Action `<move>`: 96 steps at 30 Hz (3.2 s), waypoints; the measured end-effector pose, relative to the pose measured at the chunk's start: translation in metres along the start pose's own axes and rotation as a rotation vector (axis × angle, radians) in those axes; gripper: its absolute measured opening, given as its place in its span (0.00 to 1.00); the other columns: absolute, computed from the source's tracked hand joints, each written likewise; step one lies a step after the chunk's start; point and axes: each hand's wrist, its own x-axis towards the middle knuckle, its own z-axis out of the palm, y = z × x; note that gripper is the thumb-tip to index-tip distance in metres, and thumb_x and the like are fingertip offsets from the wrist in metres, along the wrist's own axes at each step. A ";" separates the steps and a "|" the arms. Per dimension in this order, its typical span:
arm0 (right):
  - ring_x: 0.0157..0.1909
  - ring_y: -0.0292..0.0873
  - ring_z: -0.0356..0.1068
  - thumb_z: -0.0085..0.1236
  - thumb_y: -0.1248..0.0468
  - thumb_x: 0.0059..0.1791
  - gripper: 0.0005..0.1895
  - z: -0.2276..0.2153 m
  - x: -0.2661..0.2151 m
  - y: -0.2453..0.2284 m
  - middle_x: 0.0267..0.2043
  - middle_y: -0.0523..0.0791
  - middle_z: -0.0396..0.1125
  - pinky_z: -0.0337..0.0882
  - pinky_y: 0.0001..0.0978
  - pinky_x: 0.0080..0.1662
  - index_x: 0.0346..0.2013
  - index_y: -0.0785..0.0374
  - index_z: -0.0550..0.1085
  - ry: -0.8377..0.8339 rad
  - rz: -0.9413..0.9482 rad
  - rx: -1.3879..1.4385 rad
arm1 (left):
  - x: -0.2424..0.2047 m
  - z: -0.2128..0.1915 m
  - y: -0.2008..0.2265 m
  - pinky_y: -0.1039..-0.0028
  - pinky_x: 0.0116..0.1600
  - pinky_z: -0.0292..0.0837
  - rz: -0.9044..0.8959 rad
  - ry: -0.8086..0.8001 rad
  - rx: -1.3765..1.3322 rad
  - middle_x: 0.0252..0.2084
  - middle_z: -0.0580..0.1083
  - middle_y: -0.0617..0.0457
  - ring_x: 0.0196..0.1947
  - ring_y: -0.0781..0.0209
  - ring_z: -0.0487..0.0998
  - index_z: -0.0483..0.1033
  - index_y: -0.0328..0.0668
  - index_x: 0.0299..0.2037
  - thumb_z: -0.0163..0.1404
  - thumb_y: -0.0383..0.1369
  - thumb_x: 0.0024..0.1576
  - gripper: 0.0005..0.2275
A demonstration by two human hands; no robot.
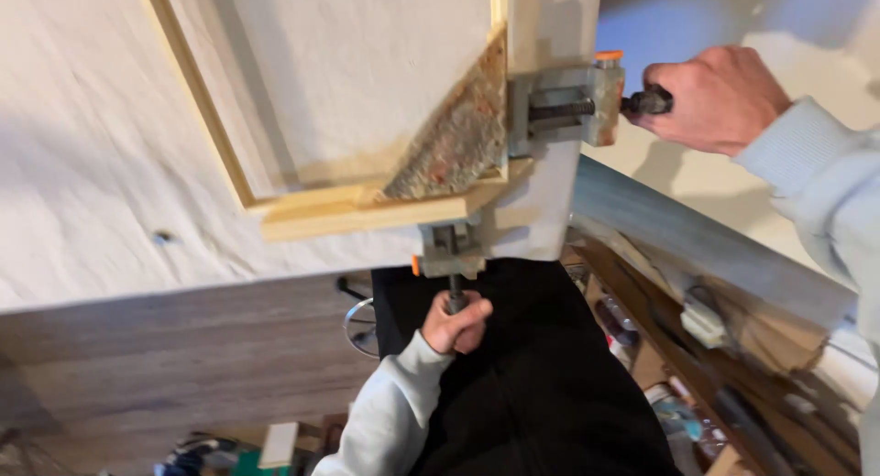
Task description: The person secures a wooden picture frame corner in a corner clamp on the workbench, tightens the clamp screw, taps the joint with a hammer, and rubs a sanding block along the frame edge. They then loosen and reposition the clamp, apply glue from a bottle to the joint, and later pick up a utility knife near the framed artwork.
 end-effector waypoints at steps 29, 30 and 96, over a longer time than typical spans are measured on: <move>0.27 0.54 0.73 0.68 0.50 0.47 0.21 -0.046 -0.020 -0.024 0.28 0.54 0.73 0.75 0.46 0.36 0.36 0.68 0.79 0.114 -0.193 0.078 | -0.024 0.100 0.067 0.63 0.36 0.71 0.643 1.102 0.985 0.31 0.74 0.45 0.29 0.49 0.75 0.76 0.38 0.38 0.61 0.39 0.54 0.13; 0.28 0.51 0.74 0.71 0.49 0.47 0.23 -0.058 -0.028 -0.033 0.28 0.52 0.72 0.75 0.44 0.36 0.35 0.68 0.78 0.272 -0.251 0.021 | -0.028 0.107 0.075 0.63 0.43 0.72 0.798 1.157 1.143 0.39 0.75 0.46 0.38 0.50 0.77 0.76 0.41 0.43 0.62 0.38 0.55 0.13; 0.15 0.38 0.67 0.64 0.55 0.51 0.17 -0.071 -0.010 -0.158 0.20 0.43 0.73 0.68 0.31 0.24 0.27 0.66 0.80 0.090 0.047 0.642 | 0.038 0.088 0.136 0.48 0.63 0.61 1.224 0.800 2.203 0.65 0.67 0.46 0.69 0.52 0.61 0.79 0.40 0.53 0.48 0.37 0.61 0.15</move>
